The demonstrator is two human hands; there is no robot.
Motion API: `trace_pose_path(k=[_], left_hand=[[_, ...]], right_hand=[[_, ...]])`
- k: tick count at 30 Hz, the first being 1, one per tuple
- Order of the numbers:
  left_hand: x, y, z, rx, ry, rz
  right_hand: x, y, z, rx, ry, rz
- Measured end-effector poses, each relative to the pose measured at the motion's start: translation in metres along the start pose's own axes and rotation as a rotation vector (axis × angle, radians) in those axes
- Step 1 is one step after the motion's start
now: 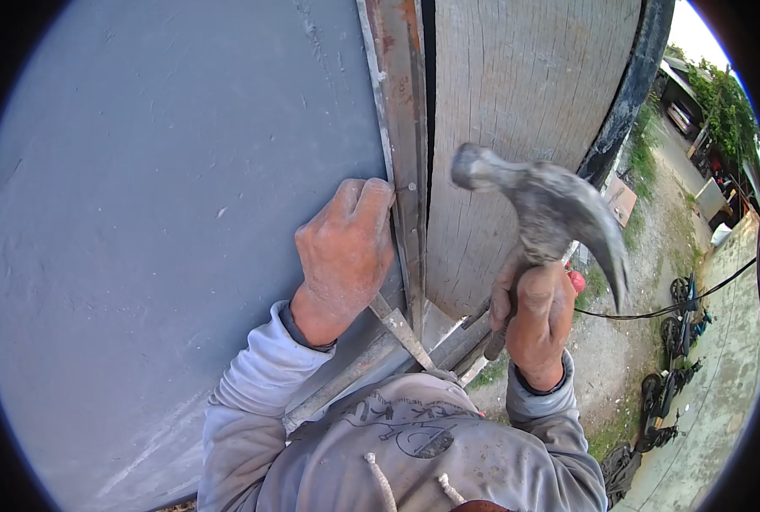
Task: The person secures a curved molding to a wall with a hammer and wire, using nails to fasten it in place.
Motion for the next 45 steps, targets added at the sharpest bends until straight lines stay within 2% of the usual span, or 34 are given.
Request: trace_pose_path(k=[1, 9, 10, 11, 13, 14, 15, 21, 22, 23, 25, 26, 27, 34, 36, 37, 39, 40, 41, 43, 45], left_hand=[[0.001, -0.001, 0.000, -0.001, 0.000, 0.003], [0.002, -0.001, 0.001, 0.038, 0.036, 0.003], [0.002, -0.001, 0.000, 0.042, 0.031, 0.000], [0.003, -0.002, 0.000, 0.044, 0.032, -0.004], [0.002, 0.000, 0.001, 0.048, 0.040, -0.011], [0.002, 0.002, 0.001, 0.032, 0.035, -0.007], [0.001, -0.001, 0.000, 0.011, 0.031, 0.008], [0.000, -0.001, 0.001, 0.046, 0.039, 0.007], [0.001, -0.002, -0.001, 0.049, 0.033, 0.010], [0.002, -0.002, -0.001, 0.048, 0.028, 0.005], [0.002, 0.000, 0.003, 0.040, 0.042, -0.002], [0.004, 0.001, 0.003, 0.027, 0.038, -0.006], [0.002, -0.002, 0.003, 0.018, 0.025, 0.015], [0.004, 0.002, 0.006, 0.069, 0.131, 0.124], [0.003, 0.014, 0.007, 0.309, 0.314, -0.059], [0.002, 0.020, 0.014, 0.304, 0.318, -0.063], [-0.014, 0.037, 0.024, 0.716, 0.800, -0.256], [-0.018, 0.036, 0.025, 0.815, 0.966, -0.326], [-0.021, 0.032, 0.023, 0.820, 0.968, -0.322], [-0.030, 0.022, 0.018, 1.049, 1.378, -0.165], [-0.033, 0.020, 0.017, 1.093, 1.478, -0.231]], right_hand=[[-0.002, -0.002, 0.000, -0.003, 0.031, -0.051], [0.017, 0.003, -0.013, 0.046, -0.166, -0.020], [0.014, 0.003, -0.010, 0.154, -0.227, 0.068], [0.005, 0.000, -0.007, 0.151, -0.228, 0.067], [-0.014, -0.004, -0.006, 0.353, 0.317, 0.054], [-0.007, -0.005, 0.013, 0.035, 0.214, -0.168], [-0.002, -0.002, 0.016, 0.042, 0.217, -0.157], [0.010, 0.004, -0.008, 0.044, -0.347, 0.119], [0.009, 0.004, -0.002, 0.163, -0.399, 0.094], [0.005, 0.001, 0.004, 0.163, -0.398, 0.093], [-0.006, -0.005, 0.014, 0.070, 0.253, -0.176], [-0.002, -0.005, 0.014, -0.008, 0.151, -0.232], [0.000, -0.011, 0.012, 0.017, 0.158, -0.226], [0.008, 0.012, 0.002, -0.120, -0.105, -0.035], [0.011, 0.011, -0.002, -0.068, -0.133, -0.033], [0.011, 0.011, -0.005, -0.012, -0.156, -0.030], [0.011, 0.014, -0.005, 0.009, -0.115, -0.018], [0.009, 0.016, -0.002, -0.009, -0.096, -0.047], [0.007, 0.018, 0.000, -0.028, -0.079, -0.079], [0.000, 0.018, -0.007, -0.059, -0.105, -0.074], [0.000, 0.021, -0.007, -0.058, -0.121, -0.005]])
Point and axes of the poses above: each hand's wrist, its own y-axis away from the middle knuckle, its own x-axis out of the back of the hand, z = x × y, the point moved 3 cm from there along -y, towards the middle knuckle, and after that the axes turned 8 degrees about z, right-handed, at the moved point
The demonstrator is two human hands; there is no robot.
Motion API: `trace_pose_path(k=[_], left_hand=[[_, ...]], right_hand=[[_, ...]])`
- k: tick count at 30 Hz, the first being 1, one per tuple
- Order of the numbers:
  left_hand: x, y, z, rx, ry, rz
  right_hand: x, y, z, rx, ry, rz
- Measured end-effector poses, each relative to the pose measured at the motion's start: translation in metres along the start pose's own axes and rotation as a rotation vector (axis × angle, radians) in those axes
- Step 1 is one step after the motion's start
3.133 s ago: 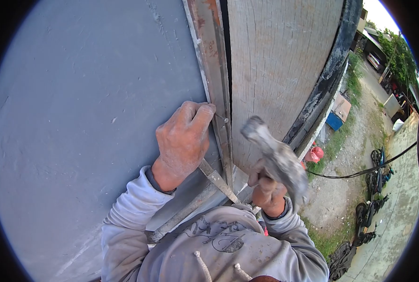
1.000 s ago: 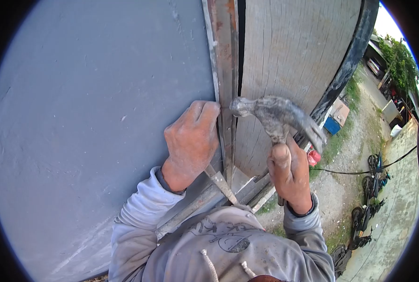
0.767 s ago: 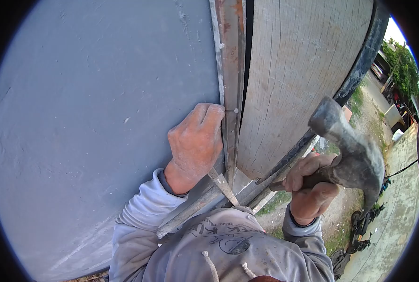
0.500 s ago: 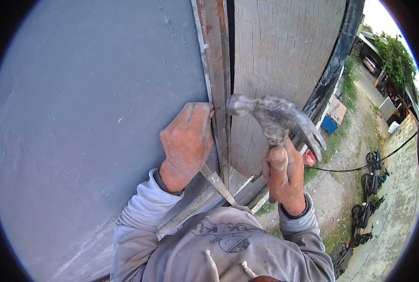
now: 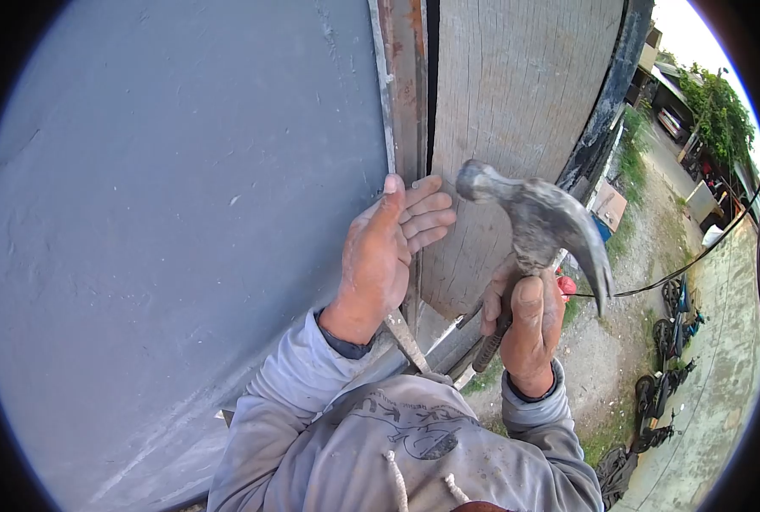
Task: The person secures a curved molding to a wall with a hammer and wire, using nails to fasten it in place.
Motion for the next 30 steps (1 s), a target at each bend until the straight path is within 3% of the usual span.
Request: trace_pose_path(k=[2, 4, 6, 8, 10, 14, 16, 18, 19, 22, 24, 26, 28, 30], left_hand=[[-0.004, -0.001, -0.007, 0.124, 0.165, 0.061], [0.000, -0.004, -0.011, 0.123, 0.210, 0.060], [0.002, -0.005, -0.015, 0.126, 0.255, 0.053], [0.001, -0.005, -0.015, 0.111, 0.294, 0.060], [0.000, -0.007, -0.012, 0.113, 0.319, 0.050], [0.006, -0.009, -0.015, 0.186, 0.464, 0.016], [0.006, -0.009, -0.013, 0.170, 0.421, 0.024], [0.006, -0.007, -0.019, 0.169, 0.381, 0.018], [0.011, -0.007, -0.025, 0.169, 0.412, -0.007], [0.006, -0.013, -0.018, 0.155, 0.433, -0.006], [0.006, -0.010, -0.017, 0.183, 0.409, 0.041], [0.008, -0.010, -0.014, 0.196, 0.445, -0.013], [0.009, -0.010, -0.012, 0.191, 0.443, -0.007], [0.006, -0.007, -0.016, 0.193, 0.444, -0.016]], right_hand=[[0.003, 0.000, 0.000, 0.052, -0.016, -0.019], [-0.002, -0.002, -0.001, 0.144, 0.061, -0.015], [-0.006, -0.004, 0.003, 0.097, 0.169, -0.003], [-0.006, -0.008, 0.011, 0.011, 0.204, -0.122], [0.002, -0.006, 0.008, 0.094, 0.204, -0.095], [0.009, -0.003, -0.023, 0.364, -0.401, 0.218], [0.000, -0.005, -0.008, 0.381, -0.409, 0.223], [-0.018, -0.012, 0.016, 0.184, 0.349, -0.061], [-0.014, -0.005, 0.013, 0.180, 0.355, -0.042], [-0.001, -0.003, 0.006, 0.081, 0.166, -0.072], [0.011, -0.005, -0.012, 0.154, -0.291, 0.073], [0.009, -0.005, -0.033, 0.373, -0.545, 0.178], [0.004, -0.006, -0.014, 0.424, -0.570, 0.182], [-0.012, -0.014, 0.022, 0.259, 0.539, -0.115]])
Point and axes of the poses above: each hand's wrist, its own y-axis away from the middle knuckle, its own x-axis out of the back of the hand, z = x × y, the point moved 3 cm from there along -y, towards the middle knuckle, and after that the axes turned 8 degrees about z, right-handed, at the moved point
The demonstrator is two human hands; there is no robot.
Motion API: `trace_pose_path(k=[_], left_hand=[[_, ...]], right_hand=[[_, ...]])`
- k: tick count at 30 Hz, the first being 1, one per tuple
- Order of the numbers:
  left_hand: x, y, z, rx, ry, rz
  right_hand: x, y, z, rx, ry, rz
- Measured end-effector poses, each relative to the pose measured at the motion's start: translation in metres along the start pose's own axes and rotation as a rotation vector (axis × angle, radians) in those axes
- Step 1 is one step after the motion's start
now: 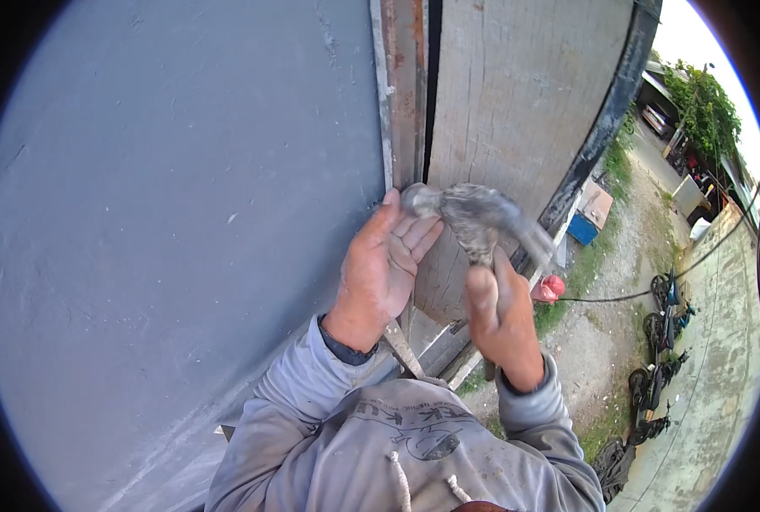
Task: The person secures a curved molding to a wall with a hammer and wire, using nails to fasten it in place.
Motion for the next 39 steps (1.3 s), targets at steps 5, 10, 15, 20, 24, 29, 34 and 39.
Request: trace_pose_path(k=[5, 10, 15, 20, 24, 29, 34, 39], left_hand=[[0.001, -0.004, 0.002, -0.018, -0.049, 0.030], [0.001, -0.002, 0.006, 0.003, -0.070, 0.019], [0.002, -0.008, 0.003, -0.006, -0.049, -0.004], [-0.001, -0.002, 0.009, 0.033, -0.102, 0.008], [0.013, -0.008, 0.003, 0.018, -0.081, -0.004], [0.000, -0.002, 0.010, 0.017, -0.168, 0.000], [0.013, -0.005, 0.003, 0.017, -0.181, 0.039], [0.004, -0.001, 0.014, -0.021, -0.242, -0.007]], right_hand=[[0.033, 0.007, -0.014, -0.057, -0.510, 0.219], [0.023, 0.008, -0.017, 0.162, -1.049, 0.448], [-0.007, 0.008, -0.001, -0.145, -0.114, 0.089], [0.000, 0.016, -0.005, -0.050, -0.673, 0.314], [-0.011, 0.008, -0.011, 0.368, 0.104, 0.236], [-0.006, 0.014, -0.011, -0.070, -0.528, 0.166], [-0.026, 0.019, 0.016, -0.220, -0.178, 0.037], [-0.005, 0.019, -0.003, -0.048, -0.588, 0.251]])
Point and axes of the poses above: each hand's wrist, its own y-axis away from the middle knuckle, its own x-axis out of the back of the hand, z = x × y, the point moved 3 cm from there along -y, towards the middle knuckle, and after that the axes turned 8 degrees about z, right-handed, at the moved point
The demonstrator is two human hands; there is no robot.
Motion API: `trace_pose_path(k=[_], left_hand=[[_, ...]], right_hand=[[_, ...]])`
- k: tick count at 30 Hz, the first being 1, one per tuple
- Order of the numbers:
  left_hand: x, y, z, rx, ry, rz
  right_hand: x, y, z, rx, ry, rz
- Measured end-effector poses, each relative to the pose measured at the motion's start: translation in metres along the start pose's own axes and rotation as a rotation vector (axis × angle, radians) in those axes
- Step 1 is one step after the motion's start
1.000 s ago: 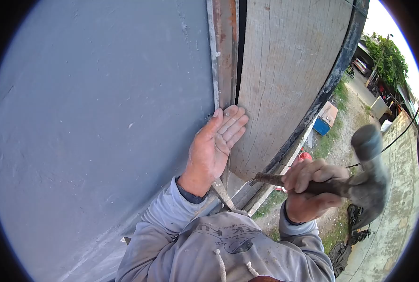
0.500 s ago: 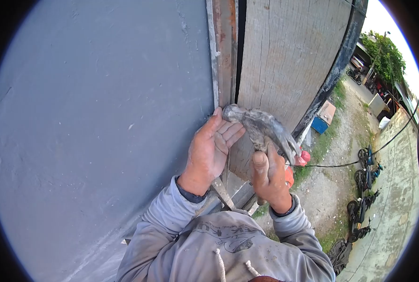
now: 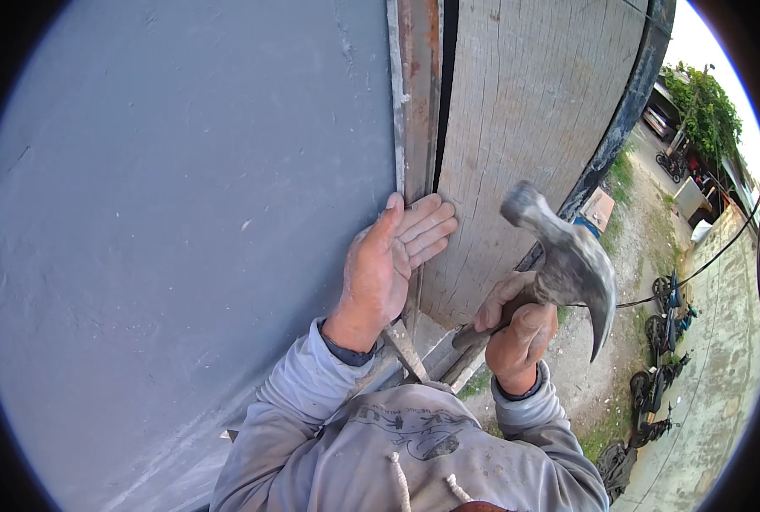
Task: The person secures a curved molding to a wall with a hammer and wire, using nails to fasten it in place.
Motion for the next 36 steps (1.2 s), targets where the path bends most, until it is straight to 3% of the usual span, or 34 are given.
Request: trace_pose_path(k=[1, 3, 4, 5, 7, 9, 11, 13, 15, 17, 19, 21, 23, 25, 27, 29, 30, 31, 33, 34, 36], left_hand=[[0.001, 0.000, 0.001, -0.013, -0.060, 0.007], [0.006, 0.005, 0.000, -0.015, -0.108, 0.014], [0.011, 0.013, 0.001, -0.068, -0.230, 0.056], [0.015, 0.019, 0.002, -0.124, -0.356, 0.097], [0.027, 0.031, -0.007, -0.228, -0.507, 0.118], [0.040, 0.039, -0.013, -0.309, -0.662, 0.152], [0.052, 0.047, -0.013, -0.493, -1.004, 0.269], [0.058, 0.052, -0.021, -0.446, -1.057, 0.245], [0.065, 0.048, -0.032, -0.427, -1.123, 0.206], [0.064, 0.052, -0.050, -0.738, -1.208, 0.059], [0.068, 0.056, -0.056, -0.769, -1.295, 0.041], [0.065, 0.057, -0.060, -0.836, -1.442, -0.039], [0.071, 0.062, -0.066, -0.864, -1.398, -0.032], [0.073, 0.055, -0.061, -0.915, -1.350, -0.014], [0.073, 0.058, -0.062, -0.938, -1.323, -0.007], [0.070, 0.060, -0.060, -0.891, -1.312, 0.027], [0.070, 0.062, -0.059, -0.847, -1.309, 0.057], [0.072, 0.060, -0.060, -0.861, -1.309, 0.061], [0.075, 0.061, -0.062, -0.949, -1.302, 0.007], [0.079, 0.060, -0.063, -0.945, -1.300, 0.010], [0.078, 0.062, -0.063, -0.946, -1.334, -0.034]], right_hand=[[-0.002, -0.002, 0.004, -0.004, 0.001, 0.002], [-0.017, -0.004, 0.013, 0.255, 0.515, -0.105], [-0.017, -0.005, 0.015, 0.079, 0.541, -0.150], [-0.013, -0.003, 0.007, 0.074, 0.546, -0.150], [-0.004, -0.003, 0.000, -0.143, 0.247, -0.144], [-0.006, -0.005, -0.006, -0.006, 0.002, -0.064], [-0.010, 0.003, 0.012, -0.047, -0.010, -0.035], [-0.017, -0.003, 0.023, -0.024, 0.486, -0.212], [-0.016, -0.004, 0.015, -0.114, 0.427, -0.171], [-0.012, 0.000, 0.006, -0.105, 0.087, -0.133], [-0.017, -0.003, 0.015, -0.032, 0.059, -0.101], [-0.026, -0.012, 0.017, 0.236, 0.632, -0.094], [-0.017, -0.008, 0.007, 0.139, 0.607, -0.069], [-0.006, 0.004, 0.008, -0.187, 0.193, -0.121], [-0.011, 0.007, 0.023, -0.151, 0.146, -0.070], [-0.021, -0.004, 0.031, 0.091, 0.542, -0.145], [-0.015, -0.003, 0.030, -0.051, 0.510, -0.156], [-0.015, -0.003, 0.026, -0.038, 0.506, -0.157], [-0.014, 0.006, 0.017, -0.067, 0.198, -0.073], [-0.018, 0.005, 0.023, 0.048, 0.236, -0.064], [-0.020, 0.003, 0.025, -0.011, 0.381, -0.113]])
Point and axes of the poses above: each hand's wrist, its own y-axis away from the middle knuckle, its own x-axis out of the back of the hand, z = x × y, the point moved 3 cm from there along -y, towards the middle knuckle, and after that the axes turned 8 degrees about z, right-handed, at the moved point
